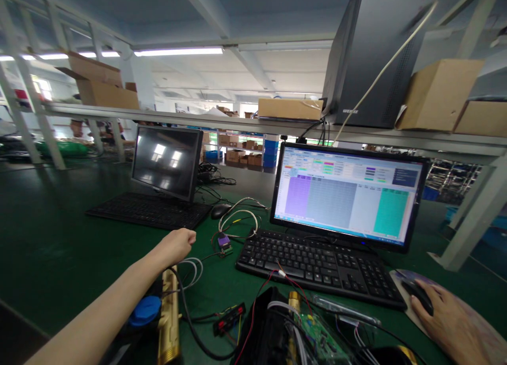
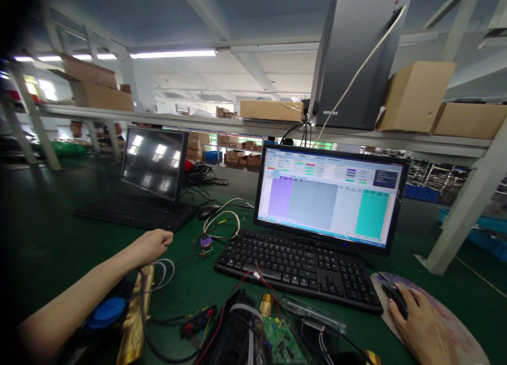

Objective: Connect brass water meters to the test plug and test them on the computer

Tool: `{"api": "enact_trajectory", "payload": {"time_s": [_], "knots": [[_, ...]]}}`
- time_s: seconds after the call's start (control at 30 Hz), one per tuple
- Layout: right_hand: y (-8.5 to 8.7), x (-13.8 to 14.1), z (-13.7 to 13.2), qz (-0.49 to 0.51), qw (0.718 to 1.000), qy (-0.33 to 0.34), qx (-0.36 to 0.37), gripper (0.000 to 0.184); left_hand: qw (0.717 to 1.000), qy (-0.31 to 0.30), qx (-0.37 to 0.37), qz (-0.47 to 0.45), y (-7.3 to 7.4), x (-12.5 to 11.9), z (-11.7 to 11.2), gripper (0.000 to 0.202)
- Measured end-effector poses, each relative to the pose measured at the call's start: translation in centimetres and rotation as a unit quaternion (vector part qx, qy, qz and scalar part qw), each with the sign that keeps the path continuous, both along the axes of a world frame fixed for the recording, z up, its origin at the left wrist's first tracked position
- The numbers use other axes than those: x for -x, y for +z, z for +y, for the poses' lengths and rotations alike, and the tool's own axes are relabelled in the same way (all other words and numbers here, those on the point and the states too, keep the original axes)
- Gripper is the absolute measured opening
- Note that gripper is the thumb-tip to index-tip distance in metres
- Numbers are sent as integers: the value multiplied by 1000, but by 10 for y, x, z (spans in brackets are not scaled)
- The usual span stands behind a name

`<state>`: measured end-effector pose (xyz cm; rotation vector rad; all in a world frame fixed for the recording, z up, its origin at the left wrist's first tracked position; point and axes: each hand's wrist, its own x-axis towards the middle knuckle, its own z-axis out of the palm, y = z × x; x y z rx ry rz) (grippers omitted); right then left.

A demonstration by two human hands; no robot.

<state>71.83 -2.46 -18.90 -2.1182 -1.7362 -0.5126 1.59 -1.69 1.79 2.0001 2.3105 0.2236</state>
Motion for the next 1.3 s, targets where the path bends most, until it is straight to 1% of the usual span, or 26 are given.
{"api": "enact_trajectory", "payload": {"time_s": [0.2,0.33,0.57,0.8,1.1,1.3], "knots": [[-6,-8,5,16,1000,-3,3,63,1000,-3,-2,3,-2,2,2,22],[-4,-8,4,20,1000,1,9,63,1000,5,-1,8,-2,2,2,23],[-1,-3,3,38,999,-6,11,64,1000,14,-11,9,2,-3,1,32],[1,5,-4,21,1000,-3,2,63,1000,26,2,-10,8,-10,-2,44],[-3,-1,0,18,1000,-7,-1,64,1000,16,3,-12,9,-9,0,40],[1,5,-5,9,1000,-8,5,64,1000,10,4,-1,6,-5,4,41]]}}
